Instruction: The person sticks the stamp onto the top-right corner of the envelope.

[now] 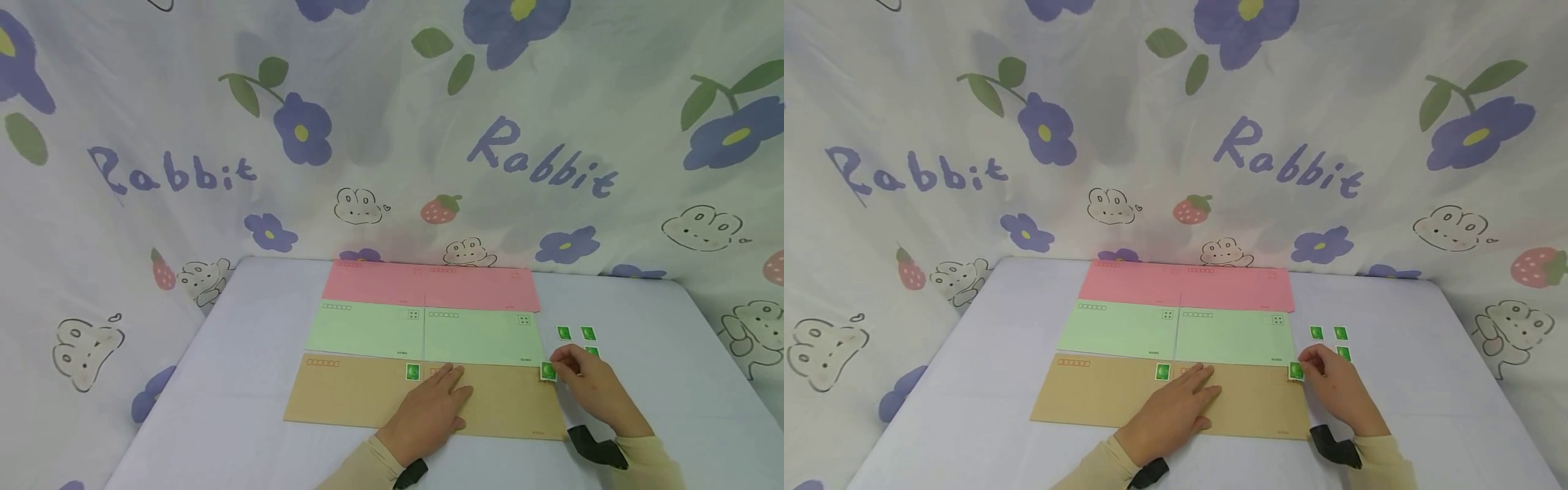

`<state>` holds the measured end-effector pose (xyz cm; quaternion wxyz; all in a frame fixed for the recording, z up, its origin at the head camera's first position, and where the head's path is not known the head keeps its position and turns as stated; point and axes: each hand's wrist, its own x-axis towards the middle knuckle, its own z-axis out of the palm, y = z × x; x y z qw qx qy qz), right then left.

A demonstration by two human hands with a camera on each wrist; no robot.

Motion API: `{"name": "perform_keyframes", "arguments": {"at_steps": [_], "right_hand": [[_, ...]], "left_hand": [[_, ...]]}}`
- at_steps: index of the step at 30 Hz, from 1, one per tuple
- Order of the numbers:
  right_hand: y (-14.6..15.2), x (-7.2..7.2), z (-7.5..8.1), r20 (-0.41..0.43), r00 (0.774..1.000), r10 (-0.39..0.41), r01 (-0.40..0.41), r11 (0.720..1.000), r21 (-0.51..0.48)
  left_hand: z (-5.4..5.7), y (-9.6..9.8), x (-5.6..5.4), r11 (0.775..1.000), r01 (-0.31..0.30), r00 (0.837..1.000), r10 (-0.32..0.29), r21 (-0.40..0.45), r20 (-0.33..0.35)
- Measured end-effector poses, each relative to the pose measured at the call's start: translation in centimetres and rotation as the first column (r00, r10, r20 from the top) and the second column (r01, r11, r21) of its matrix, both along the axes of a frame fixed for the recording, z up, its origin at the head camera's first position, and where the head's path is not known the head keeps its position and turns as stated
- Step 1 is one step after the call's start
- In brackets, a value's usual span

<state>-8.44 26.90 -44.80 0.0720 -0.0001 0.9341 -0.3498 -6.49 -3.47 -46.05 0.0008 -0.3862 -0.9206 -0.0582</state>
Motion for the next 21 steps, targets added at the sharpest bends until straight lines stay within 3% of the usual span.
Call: {"name": "perform_keyframes", "arguments": {"at_steps": [21], "right_hand": [[-0.25,-0.03,-0.50,-0.008,1.000,0.026,-0.026,1.000,-0.018]], "left_hand": [[0.04,0.03,-0.02,1.000,-0.003,1.000,0.003,0.002,-0.003]]}}
